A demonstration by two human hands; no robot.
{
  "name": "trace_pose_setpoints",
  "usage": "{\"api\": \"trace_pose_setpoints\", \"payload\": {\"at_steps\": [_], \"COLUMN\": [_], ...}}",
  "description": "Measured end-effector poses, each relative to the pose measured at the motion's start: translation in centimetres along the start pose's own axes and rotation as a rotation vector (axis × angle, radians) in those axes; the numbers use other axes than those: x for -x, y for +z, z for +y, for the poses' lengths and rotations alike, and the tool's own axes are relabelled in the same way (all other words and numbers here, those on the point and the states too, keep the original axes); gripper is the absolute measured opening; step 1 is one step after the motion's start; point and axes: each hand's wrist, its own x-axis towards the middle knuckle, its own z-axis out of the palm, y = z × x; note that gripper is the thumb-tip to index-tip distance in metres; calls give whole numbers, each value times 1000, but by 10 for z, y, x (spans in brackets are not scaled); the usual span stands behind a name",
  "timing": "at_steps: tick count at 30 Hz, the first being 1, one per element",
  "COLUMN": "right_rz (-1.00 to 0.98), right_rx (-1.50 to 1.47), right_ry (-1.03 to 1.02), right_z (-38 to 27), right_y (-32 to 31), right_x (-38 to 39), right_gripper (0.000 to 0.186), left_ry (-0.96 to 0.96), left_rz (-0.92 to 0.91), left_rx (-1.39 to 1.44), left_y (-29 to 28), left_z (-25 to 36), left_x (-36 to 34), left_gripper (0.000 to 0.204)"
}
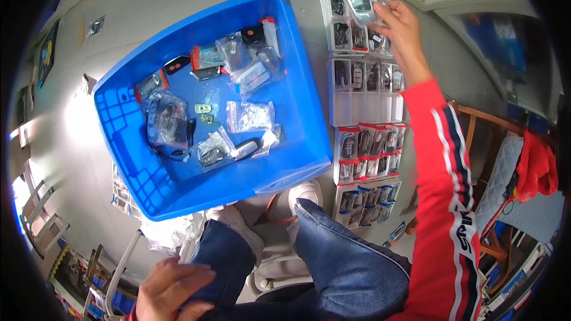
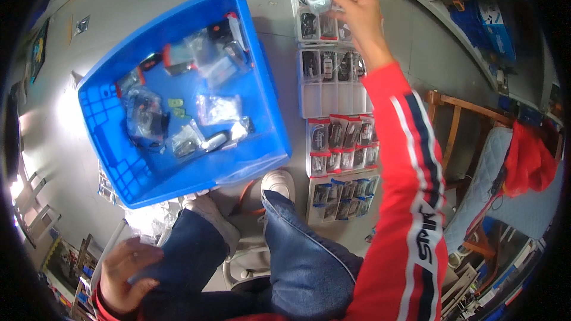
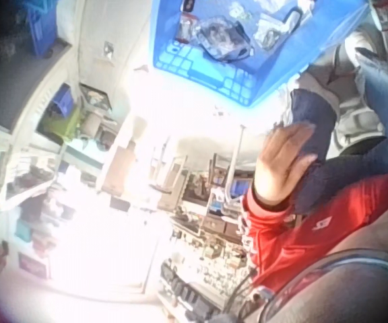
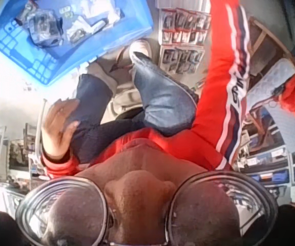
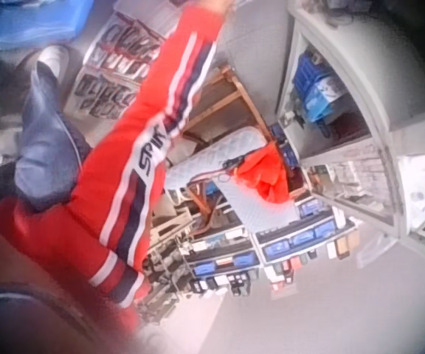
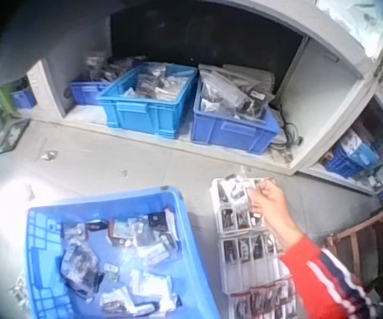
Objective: The person opens a car key fob, uses a screwdriver and a yellow prying tool to separate the casing, and then reassembles it. They repeat this process with a second key fob, opening and closing each one before placing them back into storage.
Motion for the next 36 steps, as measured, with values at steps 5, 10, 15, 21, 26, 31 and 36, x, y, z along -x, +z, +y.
{"api": "trace_pose_setpoints", "payload": {"at_steps": [5,10,15,21,26,31,36], "right_rz": [-480,-765,-657,-728,-980,-1061,-980], "right_rx": [3,-1,22,-26,-87,-19,-57], "right_ry": [80,110,242,201,220,314,371], "right_z": [-85,-96,-81,-68,-60,-62,-63], "right_y": [42,76,86,100,105,113,120], "right_x": [126,187,206,214,229,251,271], "right_gripper": [17,19,17,16,20,21,22], "left_ry": [161,83,61,-92,-74,18,-69], "left_rz": [220,-31,132,208,147,152,118], "left_rx": [143,1102,1181,1241,1140,1136,1271], "left_y": [6,64,106,143,163,176,188], "left_z": [-19,-38,-40,-37,-35,-35,-42], "left_x": [-63,-103,-79,-59,-37,-16,-10], "left_gripper": [40,35,21,16,12,6,9]}}
